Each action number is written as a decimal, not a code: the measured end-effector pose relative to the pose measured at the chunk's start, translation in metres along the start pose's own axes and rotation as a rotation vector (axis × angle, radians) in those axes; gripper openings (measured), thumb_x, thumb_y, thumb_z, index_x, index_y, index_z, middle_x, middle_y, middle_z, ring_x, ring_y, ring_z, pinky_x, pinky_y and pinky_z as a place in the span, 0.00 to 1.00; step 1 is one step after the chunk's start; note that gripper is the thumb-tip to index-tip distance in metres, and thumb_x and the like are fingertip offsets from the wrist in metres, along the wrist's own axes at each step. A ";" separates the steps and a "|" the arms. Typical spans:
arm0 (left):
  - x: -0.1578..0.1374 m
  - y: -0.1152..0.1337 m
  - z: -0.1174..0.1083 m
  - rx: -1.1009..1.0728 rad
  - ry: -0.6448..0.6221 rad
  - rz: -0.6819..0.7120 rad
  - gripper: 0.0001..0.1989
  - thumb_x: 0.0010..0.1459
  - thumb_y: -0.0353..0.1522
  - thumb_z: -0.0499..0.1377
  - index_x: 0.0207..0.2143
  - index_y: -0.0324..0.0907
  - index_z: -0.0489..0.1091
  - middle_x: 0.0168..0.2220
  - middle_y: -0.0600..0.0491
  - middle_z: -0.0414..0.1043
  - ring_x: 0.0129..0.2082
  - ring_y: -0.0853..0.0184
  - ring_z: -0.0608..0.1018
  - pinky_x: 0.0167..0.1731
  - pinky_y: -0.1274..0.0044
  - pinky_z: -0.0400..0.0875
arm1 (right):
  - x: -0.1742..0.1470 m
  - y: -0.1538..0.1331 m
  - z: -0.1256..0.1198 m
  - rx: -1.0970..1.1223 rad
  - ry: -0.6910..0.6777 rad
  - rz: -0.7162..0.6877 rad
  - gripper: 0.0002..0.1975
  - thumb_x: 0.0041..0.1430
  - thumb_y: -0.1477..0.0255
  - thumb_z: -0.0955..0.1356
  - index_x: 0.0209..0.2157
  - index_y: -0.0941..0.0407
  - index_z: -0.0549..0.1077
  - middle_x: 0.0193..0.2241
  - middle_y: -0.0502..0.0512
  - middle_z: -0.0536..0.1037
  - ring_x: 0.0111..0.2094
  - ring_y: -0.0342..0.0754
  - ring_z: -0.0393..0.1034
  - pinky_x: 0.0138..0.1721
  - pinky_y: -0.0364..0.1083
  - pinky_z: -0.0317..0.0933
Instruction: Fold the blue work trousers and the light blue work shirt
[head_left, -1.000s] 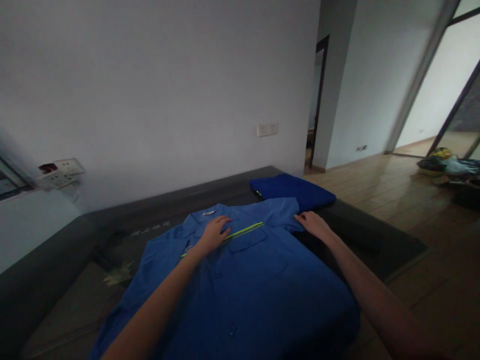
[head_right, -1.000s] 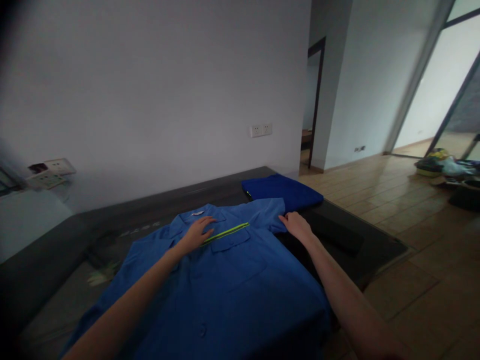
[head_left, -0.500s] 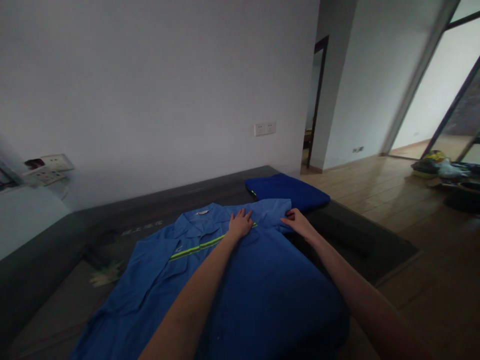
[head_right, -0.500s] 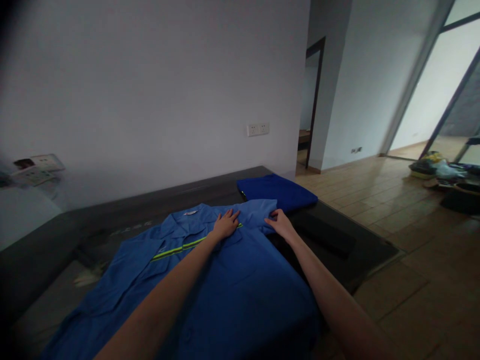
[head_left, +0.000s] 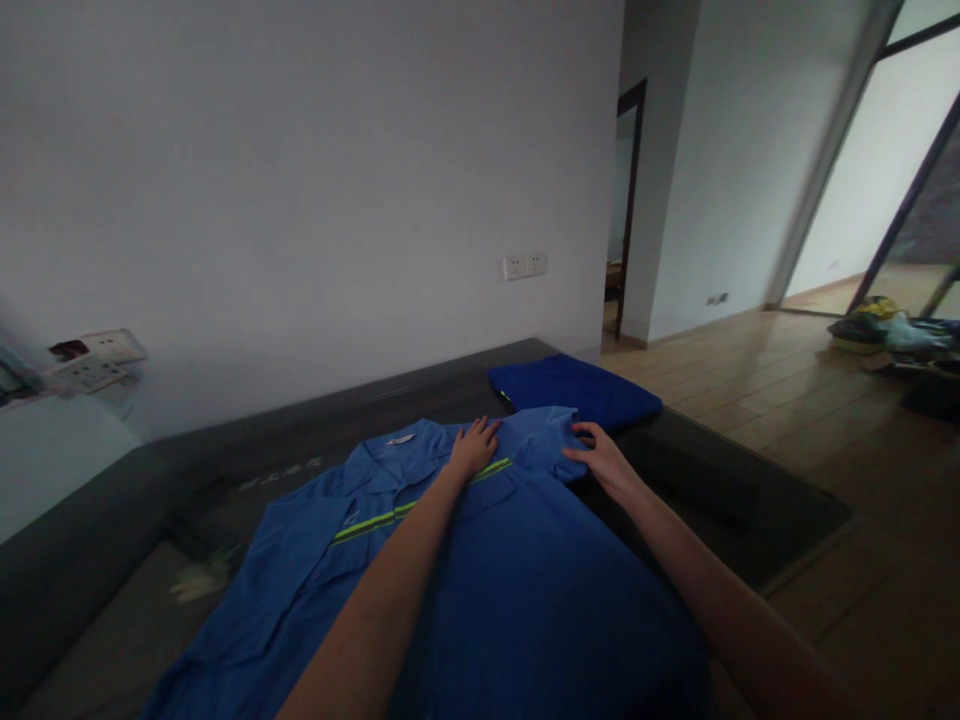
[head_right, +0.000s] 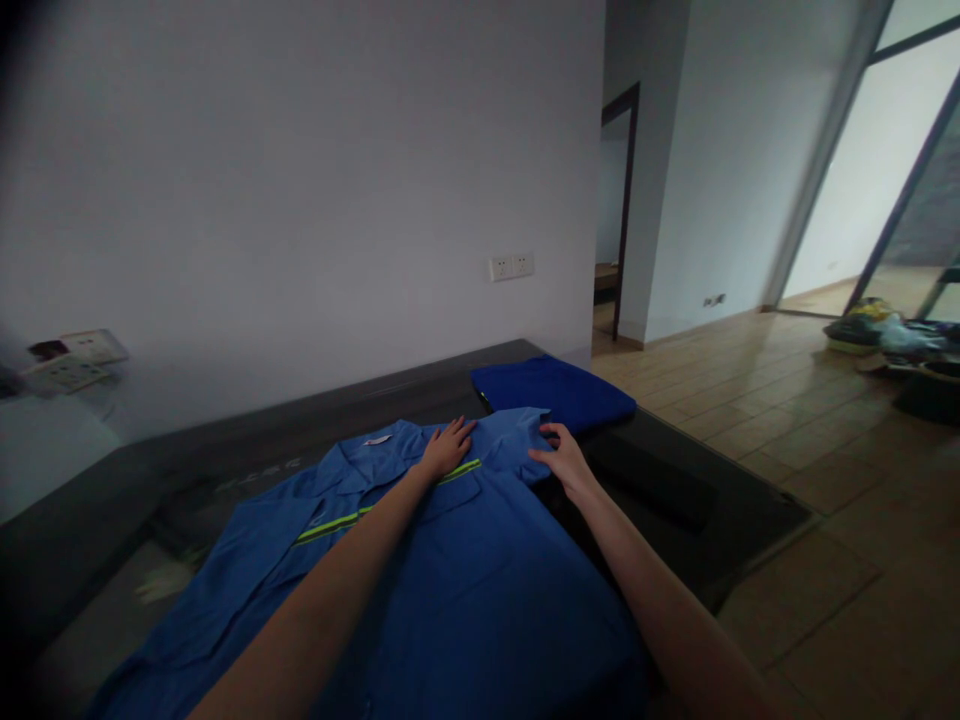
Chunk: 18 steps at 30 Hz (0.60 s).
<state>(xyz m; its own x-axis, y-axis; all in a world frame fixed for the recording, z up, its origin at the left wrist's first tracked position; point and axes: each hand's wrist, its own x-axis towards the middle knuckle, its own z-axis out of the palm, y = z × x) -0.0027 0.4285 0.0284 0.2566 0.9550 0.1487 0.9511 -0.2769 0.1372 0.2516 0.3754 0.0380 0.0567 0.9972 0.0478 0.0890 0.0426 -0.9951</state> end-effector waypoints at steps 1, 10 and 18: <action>-0.002 0.001 -0.001 0.000 0.043 -0.003 0.23 0.64 0.36 0.43 0.60 0.47 0.56 0.64 0.48 0.52 0.64 0.61 0.55 0.60 0.61 0.50 | 0.000 0.000 -0.002 -0.059 0.011 -0.006 0.26 0.41 0.71 0.72 0.45 0.54 0.64 0.35 0.53 0.72 0.33 0.48 0.71 0.34 0.47 0.67; -0.018 0.012 -0.001 -0.014 0.021 -0.039 0.22 0.64 0.37 0.46 0.59 0.42 0.59 0.61 0.42 0.57 0.62 0.56 0.60 0.58 0.59 0.53 | 0.002 0.000 -0.011 -0.198 -0.028 -0.092 0.32 0.44 0.75 0.71 0.52 0.54 0.62 0.40 0.56 0.75 0.39 0.51 0.72 0.43 0.52 0.66; -0.023 0.033 -0.017 -0.546 0.103 0.039 0.16 0.60 0.29 0.52 0.50 0.40 0.67 0.55 0.46 0.66 0.56 0.64 0.67 0.58 0.71 0.59 | -0.023 -0.027 0.010 -0.104 -0.049 -0.363 0.34 0.46 0.79 0.66 0.57 0.52 0.60 0.50 0.56 0.70 0.44 0.50 0.70 0.47 0.51 0.65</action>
<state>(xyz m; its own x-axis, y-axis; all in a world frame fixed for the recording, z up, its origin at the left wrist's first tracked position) 0.0196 0.3956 0.0461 0.2455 0.9352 0.2553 0.7067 -0.3529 0.6132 0.2384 0.3515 0.0631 -0.0447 0.9203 0.3887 0.1956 0.3896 -0.9000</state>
